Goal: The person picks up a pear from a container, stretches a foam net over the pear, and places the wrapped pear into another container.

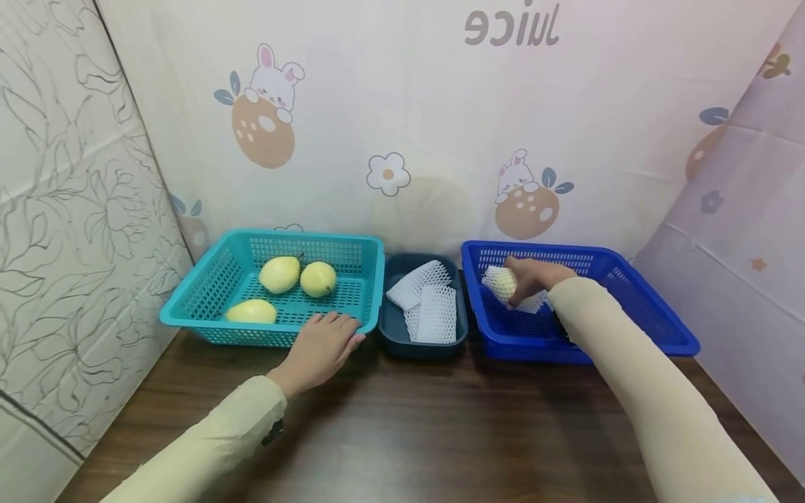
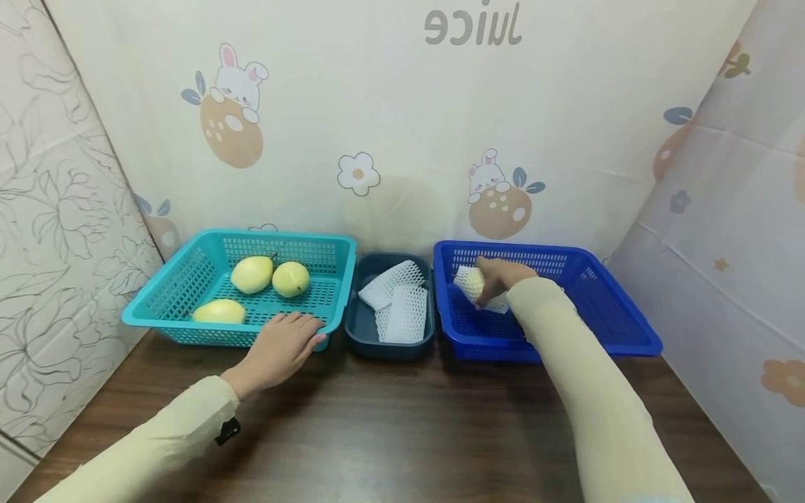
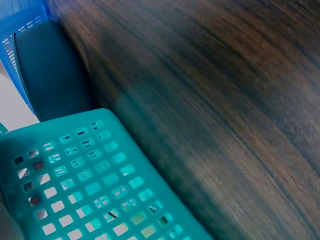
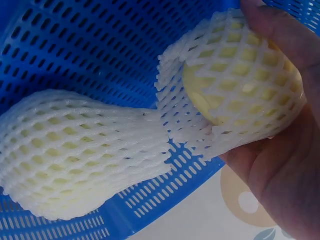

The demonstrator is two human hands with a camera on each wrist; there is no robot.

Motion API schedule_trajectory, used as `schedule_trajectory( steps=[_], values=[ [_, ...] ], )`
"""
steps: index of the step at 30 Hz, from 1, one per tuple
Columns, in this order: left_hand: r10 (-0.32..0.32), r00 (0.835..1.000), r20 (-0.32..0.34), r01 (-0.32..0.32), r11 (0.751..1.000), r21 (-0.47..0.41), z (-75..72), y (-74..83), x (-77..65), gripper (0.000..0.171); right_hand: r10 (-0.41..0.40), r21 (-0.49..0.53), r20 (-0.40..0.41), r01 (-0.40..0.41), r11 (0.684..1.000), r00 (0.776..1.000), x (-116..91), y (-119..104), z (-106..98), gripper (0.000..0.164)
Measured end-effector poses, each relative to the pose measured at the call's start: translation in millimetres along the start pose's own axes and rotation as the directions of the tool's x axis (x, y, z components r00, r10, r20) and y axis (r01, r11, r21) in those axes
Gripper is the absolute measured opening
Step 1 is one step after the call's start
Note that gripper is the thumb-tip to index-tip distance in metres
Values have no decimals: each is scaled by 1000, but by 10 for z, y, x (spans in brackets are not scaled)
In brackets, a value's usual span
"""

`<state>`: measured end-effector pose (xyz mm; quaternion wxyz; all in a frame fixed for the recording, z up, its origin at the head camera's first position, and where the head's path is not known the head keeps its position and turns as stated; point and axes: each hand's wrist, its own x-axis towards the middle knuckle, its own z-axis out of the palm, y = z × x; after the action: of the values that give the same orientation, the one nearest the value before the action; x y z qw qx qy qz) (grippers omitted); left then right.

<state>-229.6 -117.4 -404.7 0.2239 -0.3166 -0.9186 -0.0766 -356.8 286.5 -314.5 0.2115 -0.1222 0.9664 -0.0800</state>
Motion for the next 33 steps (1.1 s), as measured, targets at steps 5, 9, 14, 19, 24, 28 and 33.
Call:
schedule_trajectory(
  steps=[5,9,14,19,24,28,33],
  values=[
    [9,1000,17,-9,1000,0,34,9,3,24,25,-47,-5,-25,999,1000,32,41,31,79],
    [12,1000,14,-12,1000,-17,51,48,-6,24,60,-42,14,-59,997,998,71,101,60,82],
    [6,1000,23,-6,1000,-26,36,99,-19,25,129,-38,65,-127,991,990,64,117,107,83],
    [2,1000,26,-2,1000,-13,36,122,-29,24,162,-18,107,-161,987,981,26,75,202,102],
    [2,1000,23,-2,1000,-3,24,129,-21,23,178,-43,112,-174,984,978,32,38,224,105],
    [10,1000,5,-10,1000,-6,6,102,-8,23,168,-89,92,-160,983,981,11,-25,131,106],
    [17,1000,-19,-17,1000,-6,-18,22,-8,24,56,-137,77,-45,990,995,-18,-164,-12,94]
  ],
)
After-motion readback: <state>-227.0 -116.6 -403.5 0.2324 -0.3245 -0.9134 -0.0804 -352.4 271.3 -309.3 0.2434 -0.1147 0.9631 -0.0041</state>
